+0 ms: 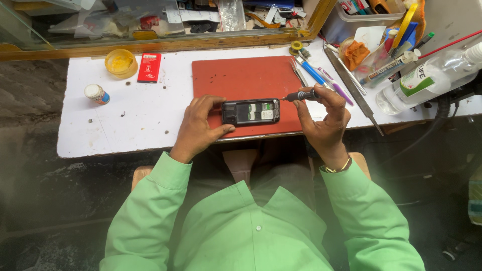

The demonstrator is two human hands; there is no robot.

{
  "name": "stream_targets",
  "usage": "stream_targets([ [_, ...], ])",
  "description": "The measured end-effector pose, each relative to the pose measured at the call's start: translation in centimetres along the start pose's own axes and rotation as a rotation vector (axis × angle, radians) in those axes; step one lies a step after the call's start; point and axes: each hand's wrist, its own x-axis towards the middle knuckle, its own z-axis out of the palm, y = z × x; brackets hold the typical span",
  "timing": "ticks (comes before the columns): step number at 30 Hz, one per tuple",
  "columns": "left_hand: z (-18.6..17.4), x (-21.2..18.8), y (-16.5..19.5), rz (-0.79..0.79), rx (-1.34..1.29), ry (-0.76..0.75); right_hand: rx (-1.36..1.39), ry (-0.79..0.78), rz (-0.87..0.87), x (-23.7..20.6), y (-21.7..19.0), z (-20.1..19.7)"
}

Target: The person wipes a mobile phone with a cloth, then uses a screwdriver to remove screws from the back of the device. The person continues to unscrew and remove screws from the phone's back cover.

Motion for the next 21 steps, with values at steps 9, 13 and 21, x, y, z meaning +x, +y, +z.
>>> stream_targets([
  [9, -0.04, 0.05, 0.01, 0.008, -0.013, 0.001, 0.004, 0.003, -0.006, -0.15, 0.37, 0.13],
  [13, -0.04, 0.03, 0.08, -0.023, -0.009, -0.011, -0.008, -0.007, -0.013, -0.17, 0.36, 0.25],
  [21, -0.06, 0.04, -0.16, 0.013, 0.050, -0.006, -0.070, -0.024, -0.030, 0.58, 0.52, 0.77],
])
